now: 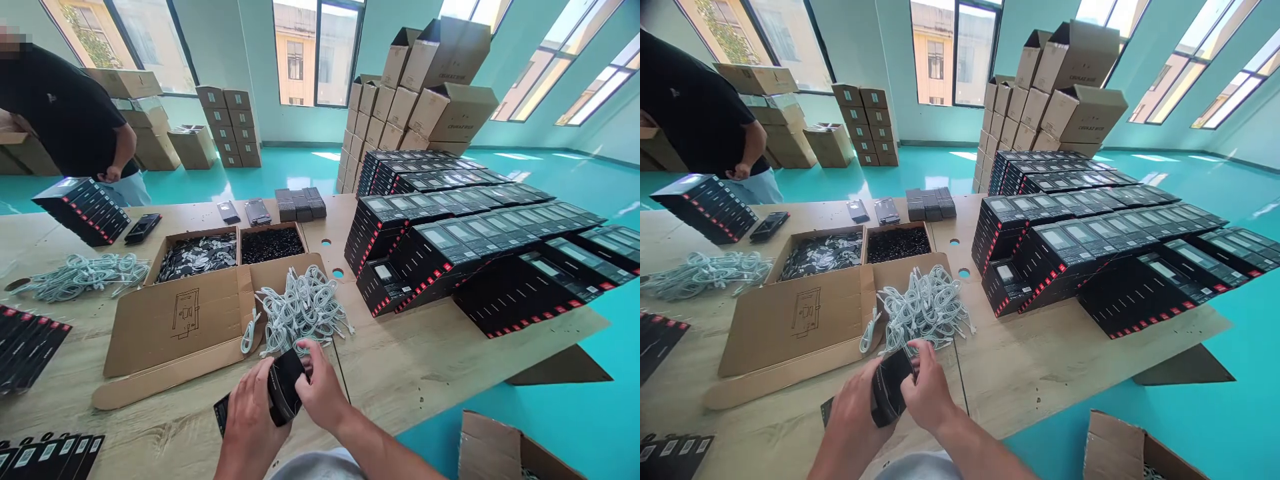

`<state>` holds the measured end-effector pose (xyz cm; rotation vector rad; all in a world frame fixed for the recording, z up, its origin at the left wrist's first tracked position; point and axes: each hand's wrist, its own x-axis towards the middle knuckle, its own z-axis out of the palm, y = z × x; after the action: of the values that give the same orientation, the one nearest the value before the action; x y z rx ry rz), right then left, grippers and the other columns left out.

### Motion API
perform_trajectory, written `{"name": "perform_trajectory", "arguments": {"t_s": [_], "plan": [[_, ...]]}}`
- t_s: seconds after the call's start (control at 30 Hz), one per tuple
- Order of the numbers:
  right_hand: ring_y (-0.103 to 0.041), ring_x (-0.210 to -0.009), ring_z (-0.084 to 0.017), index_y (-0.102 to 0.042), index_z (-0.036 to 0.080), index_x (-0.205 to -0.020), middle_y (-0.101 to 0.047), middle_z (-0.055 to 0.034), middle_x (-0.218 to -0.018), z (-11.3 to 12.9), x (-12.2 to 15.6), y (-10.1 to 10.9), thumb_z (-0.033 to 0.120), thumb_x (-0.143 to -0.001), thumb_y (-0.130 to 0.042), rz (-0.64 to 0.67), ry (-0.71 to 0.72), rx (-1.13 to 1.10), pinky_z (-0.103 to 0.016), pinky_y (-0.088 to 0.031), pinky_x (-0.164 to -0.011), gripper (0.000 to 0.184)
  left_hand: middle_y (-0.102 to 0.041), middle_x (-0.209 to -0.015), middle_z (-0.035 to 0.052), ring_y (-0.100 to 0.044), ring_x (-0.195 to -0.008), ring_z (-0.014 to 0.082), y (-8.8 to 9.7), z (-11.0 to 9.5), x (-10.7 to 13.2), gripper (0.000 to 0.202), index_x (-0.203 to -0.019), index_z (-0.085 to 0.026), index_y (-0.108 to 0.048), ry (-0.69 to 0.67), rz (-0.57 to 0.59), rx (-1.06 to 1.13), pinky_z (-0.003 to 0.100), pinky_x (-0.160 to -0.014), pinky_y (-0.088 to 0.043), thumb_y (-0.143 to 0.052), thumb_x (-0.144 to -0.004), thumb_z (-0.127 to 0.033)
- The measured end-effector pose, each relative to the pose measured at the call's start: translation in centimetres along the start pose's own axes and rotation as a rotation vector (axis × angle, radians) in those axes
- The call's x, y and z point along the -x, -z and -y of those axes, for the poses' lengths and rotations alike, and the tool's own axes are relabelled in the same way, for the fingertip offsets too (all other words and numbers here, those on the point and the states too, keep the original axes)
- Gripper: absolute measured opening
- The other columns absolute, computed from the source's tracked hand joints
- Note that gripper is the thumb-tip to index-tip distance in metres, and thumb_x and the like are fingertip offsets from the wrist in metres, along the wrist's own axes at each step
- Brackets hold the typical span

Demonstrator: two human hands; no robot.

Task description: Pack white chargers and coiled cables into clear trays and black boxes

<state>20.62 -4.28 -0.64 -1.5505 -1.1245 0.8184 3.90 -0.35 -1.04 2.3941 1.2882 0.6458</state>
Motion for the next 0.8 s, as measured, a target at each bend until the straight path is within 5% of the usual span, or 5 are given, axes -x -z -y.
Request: {"name": "perform_trajectory", "arguments": {"t_s": [0.13,0.3,0.4,0.53,0.8], "plan": [[-0.036,-0.146,-0.032,-0.073,0.026,-0.109,-0.048,-0.0090,-0.154,0.1,0.3,0.0,0.016,-0.084,-0.062,0.095,0.145,0.245,-0.055,-0.027,-0.120,0.029,-0.064,-0.136,0.0221,-0.058,-0.127,0.0407,-0.6,0.1,0.0,0.068,-0.138,-0.017,-0.047,0.020,-0.100,-0.204,0.054,-0.108,-0.037,-0.061,-0.072,-0.022],[-0.030,-0.150,-0.035,-0.074,0.024,-0.098,-0.044,-0.0104,-0.157,-1.9,0.3,-1.6,0.035,-0.080,-0.076,0.229,-0.215,0.020,-0.057,-0.026,-0.120,0.021,-0.067,-0.133,0.0207,-0.060,-0.124,0.0377,-1.4,0.7,0.5,0.066,-0.140,-0.018,-0.047,-0.068,-0.106,-0.281,0.052,-0.109,-0.034,-0.057,-0.075,-0.021],[-0.045,-0.141,-0.034,-0.065,0.020,-0.083,-0.048,-0.0107,-0.151,-3.6,-0.3,-1.7,0.036,-0.053,-0.091,0.150,-0.331,-0.250,-0.047,-0.038,-0.114,0.043,-0.067,-0.134,0.0219,-0.061,-0.124,0.0367,-1.8,1.7,1.1,0.067,-0.143,-0.016,-0.045,-0.091,-0.088,-0.294,0.050,-0.109,-0.034,-0.056,-0.077,-0.022],[-0.069,-0.102,-0.026,-0.057,0.021,-0.090,-0.065,-0.0105,-0.128,-5.7,-1.9,0.8,0.050,-0.054,-0.084,0.104,-0.557,-0.546,-0.035,-0.055,-0.077,0.054,-0.064,-0.140,0.0208,-0.058,-0.129,0.0362,-1.3,4.1,2.7,0.072,-0.144,-0.016,-0.044,0.081,0.072,-0.376,0.050,-0.110,-0.034,-0.057,-0.075,-0.030],[-0.068,-0.067,-0.019,-0.067,0.018,-0.079,-0.073,-0.0027,-0.075,-9.5,-4.1,4.2,0.032,-0.062,-0.074,0.220,-0.585,-0.161,-0.026,-0.045,-0.055,0.023,-0.059,-0.137,0.0312,-0.059,-0.121,0.0492,0.4,12.1,5.3,0.085,-0.145,-0.006,-0.037,0.605,0.176,-0.479,0.061,-0.095,-0.045,-0.043,-0.082,-0.063]]}}
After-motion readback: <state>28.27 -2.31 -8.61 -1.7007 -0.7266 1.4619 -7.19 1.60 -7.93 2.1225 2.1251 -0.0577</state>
